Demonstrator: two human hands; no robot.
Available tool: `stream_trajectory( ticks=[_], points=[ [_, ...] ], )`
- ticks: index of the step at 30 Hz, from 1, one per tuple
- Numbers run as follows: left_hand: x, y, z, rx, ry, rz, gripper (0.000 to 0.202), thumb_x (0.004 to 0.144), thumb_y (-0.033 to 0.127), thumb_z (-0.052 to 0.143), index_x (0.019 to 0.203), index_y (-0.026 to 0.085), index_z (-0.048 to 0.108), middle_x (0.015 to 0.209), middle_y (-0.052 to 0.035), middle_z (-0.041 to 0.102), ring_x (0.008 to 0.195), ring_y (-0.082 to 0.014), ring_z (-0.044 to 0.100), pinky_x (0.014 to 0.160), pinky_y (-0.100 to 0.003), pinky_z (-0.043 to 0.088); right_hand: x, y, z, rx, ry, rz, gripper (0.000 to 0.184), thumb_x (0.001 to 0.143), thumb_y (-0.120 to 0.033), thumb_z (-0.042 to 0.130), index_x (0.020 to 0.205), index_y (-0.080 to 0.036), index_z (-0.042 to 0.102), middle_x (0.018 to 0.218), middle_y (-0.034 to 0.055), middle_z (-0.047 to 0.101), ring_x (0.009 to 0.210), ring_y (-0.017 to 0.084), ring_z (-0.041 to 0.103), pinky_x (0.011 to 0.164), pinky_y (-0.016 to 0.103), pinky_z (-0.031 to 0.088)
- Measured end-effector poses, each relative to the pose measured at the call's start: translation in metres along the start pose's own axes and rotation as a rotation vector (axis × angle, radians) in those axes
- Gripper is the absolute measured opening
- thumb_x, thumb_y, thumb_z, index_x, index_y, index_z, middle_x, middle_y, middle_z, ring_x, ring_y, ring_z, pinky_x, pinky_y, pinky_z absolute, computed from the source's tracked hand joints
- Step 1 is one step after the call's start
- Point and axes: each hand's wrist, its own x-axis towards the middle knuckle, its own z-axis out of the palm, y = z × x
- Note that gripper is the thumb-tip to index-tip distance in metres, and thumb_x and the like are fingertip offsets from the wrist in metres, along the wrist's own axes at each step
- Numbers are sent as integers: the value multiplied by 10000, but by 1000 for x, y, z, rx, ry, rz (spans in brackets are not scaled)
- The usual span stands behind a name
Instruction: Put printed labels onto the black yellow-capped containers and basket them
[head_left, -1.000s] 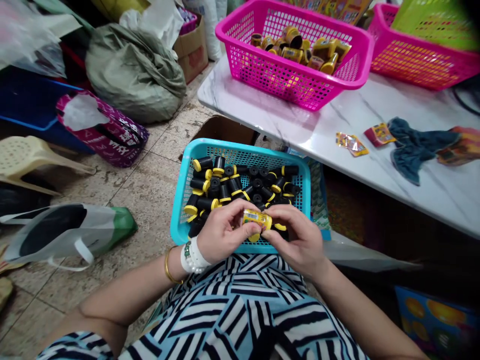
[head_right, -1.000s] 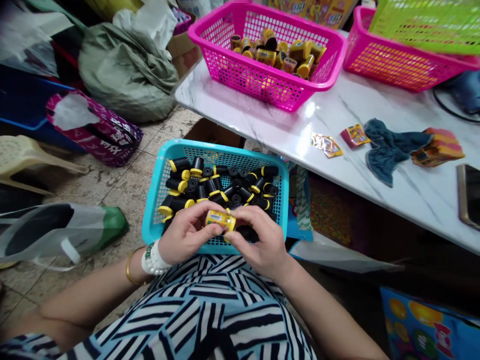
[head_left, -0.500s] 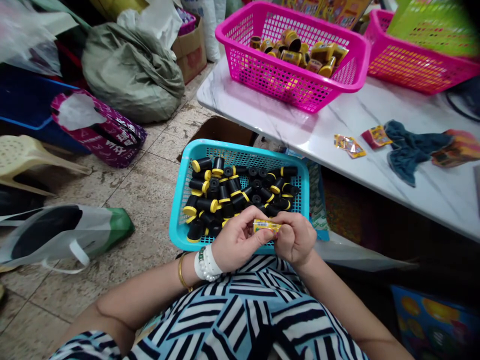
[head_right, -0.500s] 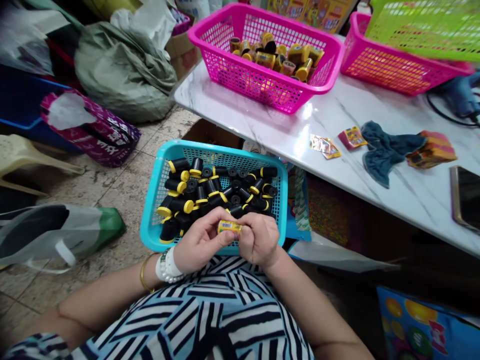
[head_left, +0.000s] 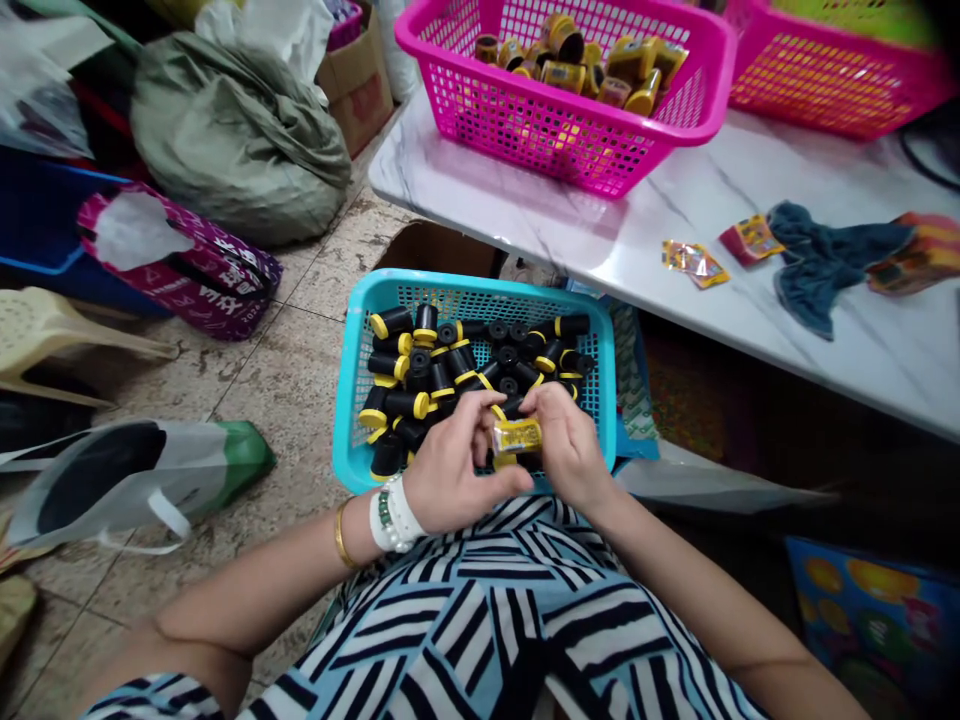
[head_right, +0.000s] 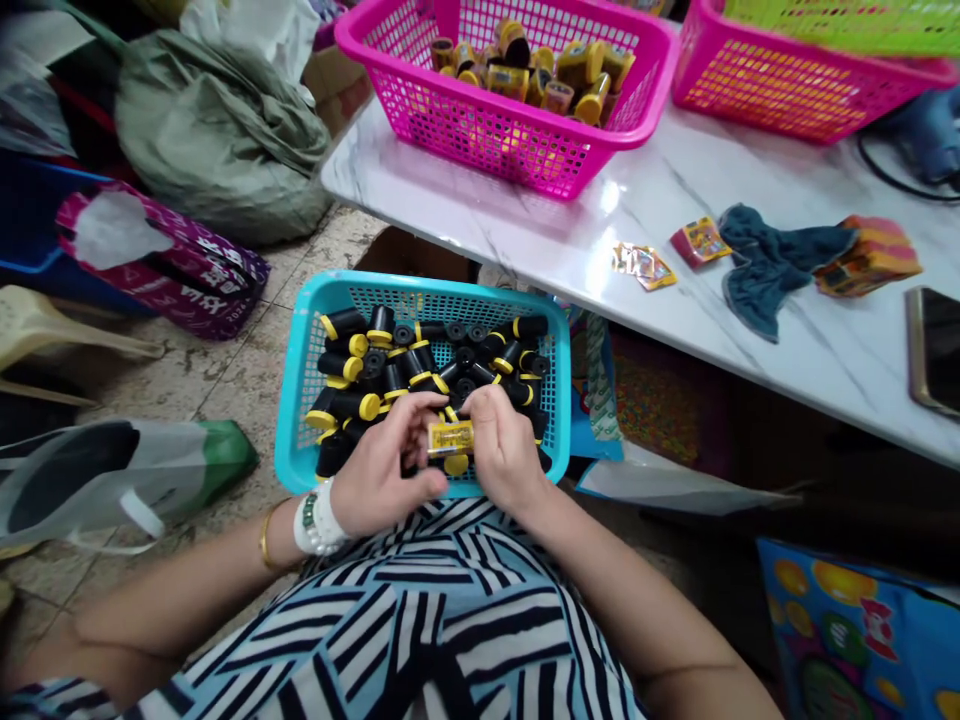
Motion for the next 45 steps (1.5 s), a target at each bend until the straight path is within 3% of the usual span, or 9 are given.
stream_trajectory(
  ticks=[3, 9, 13, 19, 24, 30, 35, 39, 45],
  points=[
    [5, 3, 0, -90, 6, -123, 304, 895, 427, 619, 1063, 176, 587, 766, -1, 594, 620, -132, 523, 578, -247, 432, 2, 2, -2, -39, 27, -38, 390, 1027, -509, 342, 1029, -218, 601, 647, -29, 531, 543, 130, 486, 527, 263, 366],
    [19, 4, -4, 39, 39, 149, 209, 819, 239, 679, 1021, 184, 677, 968, -71, 666, 859, -201, 594, 801, -341, 477, 13, 1, 4, 280, -173, 141, 566, 989, -627, 321, 1028, -195, 684, 701, 11, 639, 544, 133, 563, 467, 245, 439],
    [22, 6, -13, -313, -136, -161, 284, 804, 388, 723, 933, 147, 645, 757, -5, 596, 632, -118, 503, 593, -248, 412, 18, 0, -10, 453, -361, 267, 659, 972, -677, 277, 1226, -182, 628, 526, -55, 502, 365, 91, 433, 340, 196, 341],
    [20, 6, -11, -733, -182, -473, 427, 748, 517, 769, 827, 137, 591, 576, 60, 480, 467, -46, 353, 451, -185, 241, 11, 8, -35, 546, -547, 143, 471, 881, -463, 671, 1288, -230, 641, 782, 4, 675, 588, 122, 658, 483, 215, 546],
    [20, 8, 4, -973, -178, -461, 411, 823, 533, 697, 789, 149, 558, 469, 59, 510, 342, -19, 277, 390, -178, 190, 2, 15, -12, 613, -274, 45, 226, 790, -338, 791, 993, -241, 767, 813, -12, 654, 539, 109, 650, 467, 249, 582],
    [17, 4, 10, -1139, -86, -457, 407, 792, 507, 744, 809, 137, 575, 519, 33, 586, 362, -37, 403, 392, -169, 299, -5, 18, 3, 629, -74, -6, 163, 822, -316, 762, 978, -268, 757, 773, -31, 661, 491, 104, 633, 450, 253, 568],
    [19, 2, 14, -1095, -59, -460, 436, 791, 535, 743, 771, 148, 543, 458, 75, 501, 321, -12, 306, 360, -148, 240, -4, 11, -1, 337, -34, -84, 204, 822, -276, 753, 1024, -253, 762, 890, 30, 746, 640, 143, 685, 593, 281, 605],
    [22, 5, 17, -1102, -48, -453, 466, 773, 570, 743, 773, 159, 523, 448, 87, 483, 308, -8, 261, 350, -149, 228, -3, 4, 6, 354, 55, -121, 186, 840, -256, 716, 1023, -238, 744, 820, 23, 744, 581, 142, 667, 548, 276, 589],
    [27, 14, 13, -998, 23, -483, 523, 741, 653, 721, 790, 171, 525, 448, 69, 492, 318, -34, 339, 353, -160, 265, 11, -18, -6, 135, -118, -240, 280, 781, -224, 726, 1057, -234, 678, 845, 15, 724, 641, 136, 651, 559, 234, 546]
  ],
)
